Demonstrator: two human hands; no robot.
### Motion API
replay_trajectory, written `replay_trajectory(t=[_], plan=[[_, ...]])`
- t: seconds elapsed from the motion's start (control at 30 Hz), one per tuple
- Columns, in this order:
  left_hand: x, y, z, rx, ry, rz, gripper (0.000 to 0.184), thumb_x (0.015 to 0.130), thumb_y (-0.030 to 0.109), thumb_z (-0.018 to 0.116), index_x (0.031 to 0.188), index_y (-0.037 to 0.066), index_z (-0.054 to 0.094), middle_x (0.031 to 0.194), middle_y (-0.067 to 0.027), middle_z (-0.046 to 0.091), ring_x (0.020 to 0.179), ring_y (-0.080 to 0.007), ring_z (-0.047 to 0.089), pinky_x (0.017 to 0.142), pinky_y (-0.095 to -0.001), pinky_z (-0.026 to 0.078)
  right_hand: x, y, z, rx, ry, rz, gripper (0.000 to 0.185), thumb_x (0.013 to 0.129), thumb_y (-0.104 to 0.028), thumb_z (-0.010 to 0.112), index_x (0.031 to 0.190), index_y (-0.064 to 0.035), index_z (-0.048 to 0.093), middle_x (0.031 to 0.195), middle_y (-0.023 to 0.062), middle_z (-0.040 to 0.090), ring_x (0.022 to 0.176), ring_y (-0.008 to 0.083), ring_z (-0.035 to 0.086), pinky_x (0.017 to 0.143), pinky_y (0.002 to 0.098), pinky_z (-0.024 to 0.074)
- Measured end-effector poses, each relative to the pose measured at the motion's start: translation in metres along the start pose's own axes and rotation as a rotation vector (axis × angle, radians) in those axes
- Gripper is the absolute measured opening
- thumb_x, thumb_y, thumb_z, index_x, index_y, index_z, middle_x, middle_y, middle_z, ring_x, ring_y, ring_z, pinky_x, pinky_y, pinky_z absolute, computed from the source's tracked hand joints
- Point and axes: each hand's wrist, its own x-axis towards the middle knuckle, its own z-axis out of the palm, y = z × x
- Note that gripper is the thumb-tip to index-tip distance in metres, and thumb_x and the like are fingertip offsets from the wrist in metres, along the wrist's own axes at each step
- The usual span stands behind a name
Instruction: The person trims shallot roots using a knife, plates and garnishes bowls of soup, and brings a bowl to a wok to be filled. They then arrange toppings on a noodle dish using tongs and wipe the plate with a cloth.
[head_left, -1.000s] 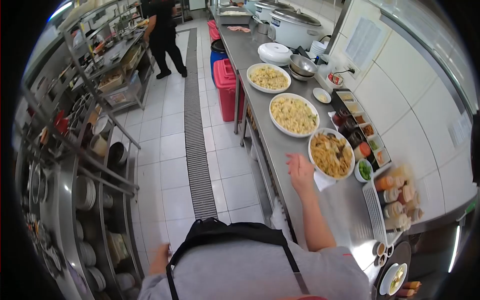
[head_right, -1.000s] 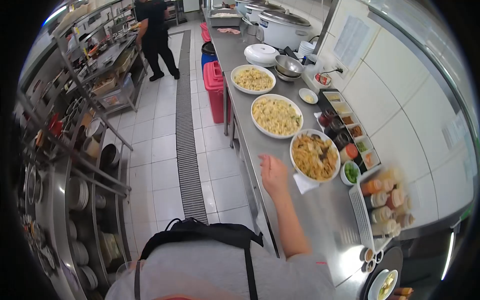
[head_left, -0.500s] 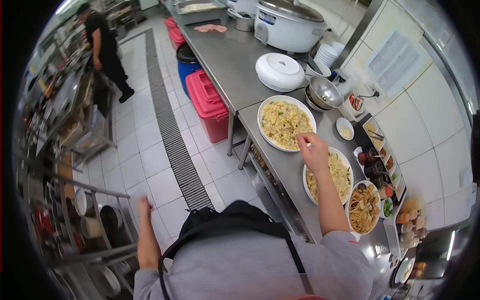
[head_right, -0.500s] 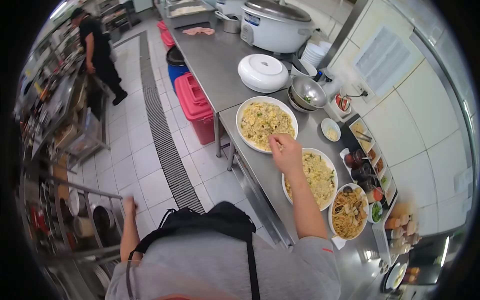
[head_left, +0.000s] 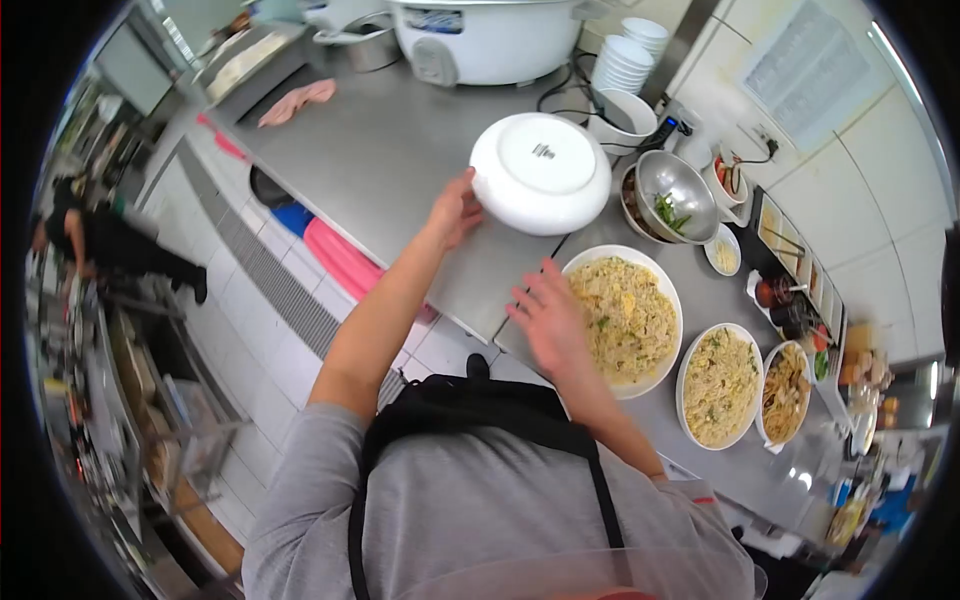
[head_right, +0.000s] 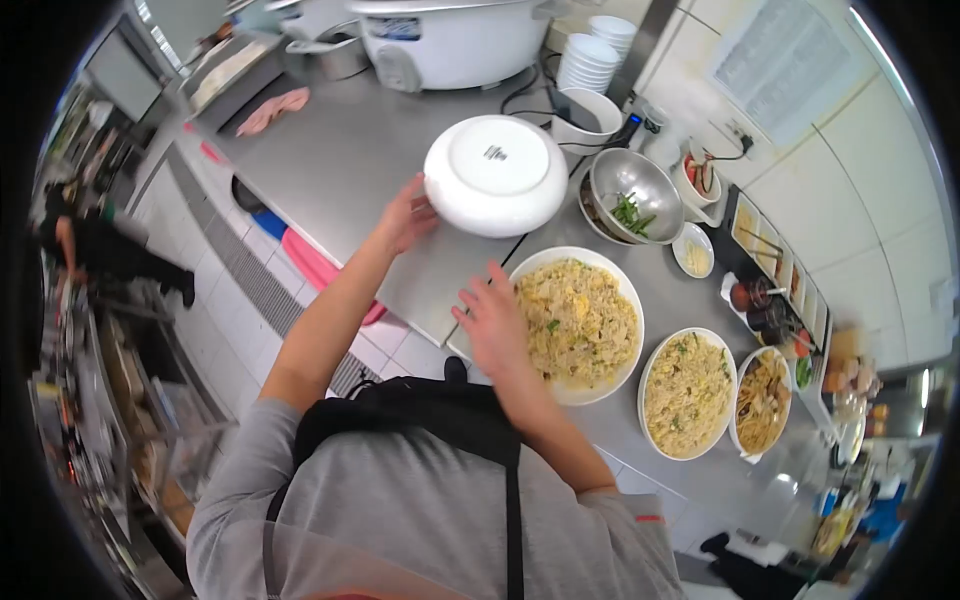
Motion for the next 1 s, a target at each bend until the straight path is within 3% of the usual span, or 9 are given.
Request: replay_trajectory(t=[0.07, 0.1, 0.2, 0.27, 0.33, 0.47, 0.5, 0.6, 1.0], plan=[[0.031, 0.02, 0.0, 0.022, -0.138, 0.071, 0.076, 0.079, 0.049, 0.051, 0.135, 0.01, 0.018, 0.132, -0.0148, 0.031, 0.114, -0.0278, 0.039, 0.093, -0.0425, 0.032, 0.04, 0.019, 0.01, 0.029, 0.215, -0.065, 0.062, 0.083, -0.021, 0.051, 0.135, -0.012, 0.018, 0.123, 0.0102, 0.035, 0.111, 0.0256, 0.036, 0.091, 0.0403, 0.0316], [0.043, 0.031, 0.004, 0.034, -0.146, 0.043, 0.07, 0.08, 0.048, 0.05, 0.133, 0.01, 0.024, 0.128, -0.0121, 0.037, 0.112, -0.0265, 0.042, 0.093, -0.0407, 0.033, 0.057, 0.023, 0.015, 0.04, 0.402, -0.097, 0.065, 0.083, -0.024, 0.051, 0.136, -0.0126, 0.015, 0.126, 0.0088, 0.033, 0.113, 0.0246, 0.032, 0.092, 0.0396, 0.0288], [0.074, 0.054, 0.011, 0.044, -0.404, -0.069, 0.06, 0.083, 0.043, 0.049, 0.129, 0.009, 0.031, 0.122, -0.0118, 0.045, 0.11, -0.0241, 0.045, 0.093, -0.0393, 0.035, 0.091, 0.012, 0.019, 0.111, 0.544, -0.363, 0.072, 0.082, -0.033, 0.054, 0.137, -0.0144, 0.01, 0.134, 0.0071, 0.025, 0.12, 0.0289, 0.025, 0.097, 0.0452, 0.0224], [0.088, 0.058, 0.016, 0.058, -0.418, -0.107, 0.056, 0.084, 0.04, 0.048, 0.128, 0.008, 0.033, 0.118, -0.0113, 0.048, 0.109, -0.0233, 0.047, 0.093, -0.0388, 0.036, 0.105, 0.001, 0.026, 0.151, 0.59, -0.437, 0.073, 0.083, -0.029, 0.055, 0.138, -0.0156, 0.009, 0.134, 0.0075, 0.026, 0.119, 0.0269, 0.028, 0.096, 0.044, 0.0244], [0.089, 0.068, 0.024, 0.069, -0.435, -0.129, 0.052, 0.085, 0.038, 0.047, 0.126, 0.008, 0.036, 0.115, -0.0109, 0.051, 0.108, -0.0224, 0.048, 0.092, -0.0382, 0.037, 0.113, -0.006, 0.038, 0.119, 0.598, -0.47, 0.075, 0.083, -0.023, 0.056, 0.138, -0.0125, 0.006, 0.134, 0.0091, 0.028, 0.118, 0.0194, 0.032, 0.093, 0.036, 0.0288], [0.09, 0.079, 0.019, 0.059, -0.372, -0.168, 0.05, 0.086, 0.035, 0.048, 0.123, 0.005, 0.037, 0.121, -0.0115, 0.047, 0.111, -0.0248, 0.046, 0.093, -0.0391, 0.038, 0.129, -0.01, 0.037, 0.072, 0.596, -0.527, 0.072, 0.083, -0.019, 0.056, 0.137, -0.0085, 0.009, 0.131, 0.0107, 0.034, 0.113, 0.0218, 0.039, 0.093, 0.0356, 0.0318], [0.095, 0.076, 0.018, 0.021, -0.333, -0.17, 0.049, 0.085, 0.034, 0.049, 0.123, 0.005, 0.037, 0.12, -0.012, 0.047, 0.11, -0.025, 0.046, 0.093, -0.0392, 0.039, 0.135, -0.012, 0.038, 0.037, 0.64, -0.534, 0.066, 0.083, -0.02, 0.056, 0.136, -0.0103, 0.017, 0.123, 0.0063, 0.042, 0.106, 0.0197, 0.045, 0.085, 0.036, 0.0387], [0.121, 0.074, 0.012, -0.066, -0.403, -0.124, 0.049, 0.085, 0.033, 0.05, 0.123, 0.004, 0.036, 0.12, -0.0131, 0.047, 0.112, -0.0257, 0.045, 0.094, -0.0404, 0.038, 0.149, -0.018, 0.048, 0.099, 0.611, -0.533, 0.07, 0.082, -0.015, 0.057, 0.136, -0.0076, 0.014, 0.128, 0.0109, 0.037, 0.11, 0.0207, 0.042, 0.088, 0.034, 0.0379], [0.182, 0.103, 0.02, -0.127, -0.458, -0.155, 0.048, 0.087, 0.028, 0.047, 0.124, 0.001, 0.033, 0.125, -0.0166, 0.042, 0.115, -0.0313, 0.041, 0.095, -0.0458, 0.035, 0.215, -0.05, 0.046, 0.057, 0.518, -0.554, 0.07, 0.082, -0.014, 0.056, 0.135, -0.0013, 0.012, 0.127, 0.0114, 0.038, 0.107, 0.0219, 0.046, 0.085, 0.0361, 0.0406]])
